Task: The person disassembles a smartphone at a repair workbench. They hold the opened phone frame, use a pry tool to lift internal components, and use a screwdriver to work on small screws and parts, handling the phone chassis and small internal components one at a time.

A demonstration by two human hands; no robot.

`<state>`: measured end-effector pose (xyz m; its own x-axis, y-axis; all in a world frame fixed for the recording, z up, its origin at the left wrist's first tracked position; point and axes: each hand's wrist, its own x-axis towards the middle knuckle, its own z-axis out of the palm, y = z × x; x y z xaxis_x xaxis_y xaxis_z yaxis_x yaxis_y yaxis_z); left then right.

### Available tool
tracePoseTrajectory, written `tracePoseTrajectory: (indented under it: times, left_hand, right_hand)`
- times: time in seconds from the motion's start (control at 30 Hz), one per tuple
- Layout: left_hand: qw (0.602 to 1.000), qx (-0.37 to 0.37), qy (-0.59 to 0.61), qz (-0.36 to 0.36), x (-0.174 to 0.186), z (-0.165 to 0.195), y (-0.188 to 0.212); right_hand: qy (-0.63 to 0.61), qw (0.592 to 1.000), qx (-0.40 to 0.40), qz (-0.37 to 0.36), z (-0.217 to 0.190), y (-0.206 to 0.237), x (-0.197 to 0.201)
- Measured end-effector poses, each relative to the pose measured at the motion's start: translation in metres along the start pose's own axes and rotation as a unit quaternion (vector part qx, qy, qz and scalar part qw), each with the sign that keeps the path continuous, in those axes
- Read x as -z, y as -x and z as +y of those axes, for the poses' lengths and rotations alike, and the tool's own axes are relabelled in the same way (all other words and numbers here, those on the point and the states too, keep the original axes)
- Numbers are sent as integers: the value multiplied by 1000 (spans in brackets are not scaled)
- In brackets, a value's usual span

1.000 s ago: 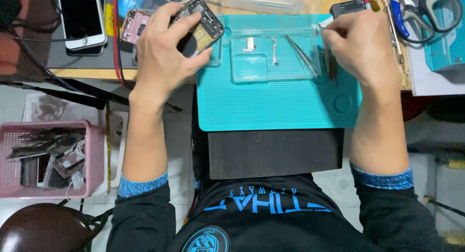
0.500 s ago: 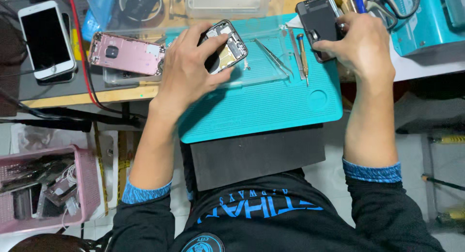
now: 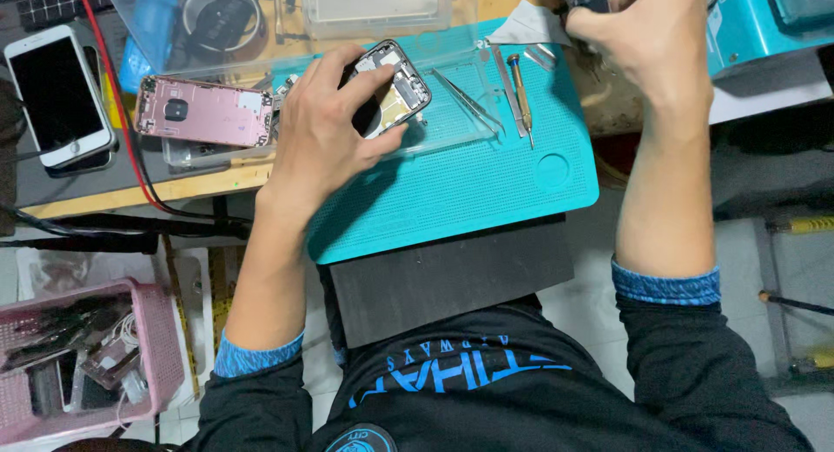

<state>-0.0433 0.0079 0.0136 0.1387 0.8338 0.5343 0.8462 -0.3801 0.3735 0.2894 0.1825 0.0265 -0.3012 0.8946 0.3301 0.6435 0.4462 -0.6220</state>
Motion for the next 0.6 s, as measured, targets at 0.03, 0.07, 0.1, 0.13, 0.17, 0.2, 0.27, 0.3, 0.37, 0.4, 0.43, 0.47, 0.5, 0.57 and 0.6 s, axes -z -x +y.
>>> tracePoseTrajectory:
  times: [0.03, 0.07, 0.1, 0.13, 0.17, 0.2, 0.27, 0.3, 0.37, 0.4, 0.43, 0.47, 0.5, 0.57, 0.6]
  left_hand:
    - [1000, 0, 4, -2, 0, 1, 0]
    - [1000, 1, 9, -3, -1, 1, 0]
    - [1000, 0, 14, -4, -2, 2, -1]
    - [1000, -2, 18, -2, -2, 4, -1]
    - [1000, -4, 22, 0, -3, 6, -1]
    - [1000, -6, 25, 2, -3, 6, 0]
    - [1000, -4, 20, 1, -2, 7, 1]
    - [1000, -3, 19, 0, -2, 6, 1]
    - [1000, 1, 19, -3, -1, 5, 2]
    - [1000, 3, 19, -5, -1, 4, 2]
    - [1000, 4, 19, -5, -2, 4, 3]
    - [1000, 5, 19, -5, -2, 3, 3]
    - [1000, 6, 19, -5, -3, 2, 4]
    - [1000, 6, 20, -4, -5, 3, 5]
    - [1000, 5, 18, -2, -6, 3, 3]
  right_hand:
    - [1, 1000, -14, -23, 0, -2, 0]
    - [4, 999, -28, -45, -1, -5, 0]
    - [6, 997, -42, -67, 0, -8, 0]
    - [33, 997, 15, -70, -1, -11, -4]
    - [59, 993, 73, -74, -1, -12, -11]
    - [85, 985, 130, -77, -1, -11, -19]
    - [172, 969, 179, -10, 1, -2, -40]
    - [214, 955, 202, 23, 3, 0, -45]
    - [108, 987, 114, -24, 12, 1, -42]
    - [53, 995, 69, -47, 17, 2, -39]
    - [94, 992, 74, -32, 23, 1, -32]
    - [136, 987, 81, -15, 28, 0, -24]
    - [177, 980, 86, 0, 31, 0, -22]
    - [217, 972, 93, -4, 35, 0, -25]
    - [237, 967, 98, -4, 36, -1, -26]
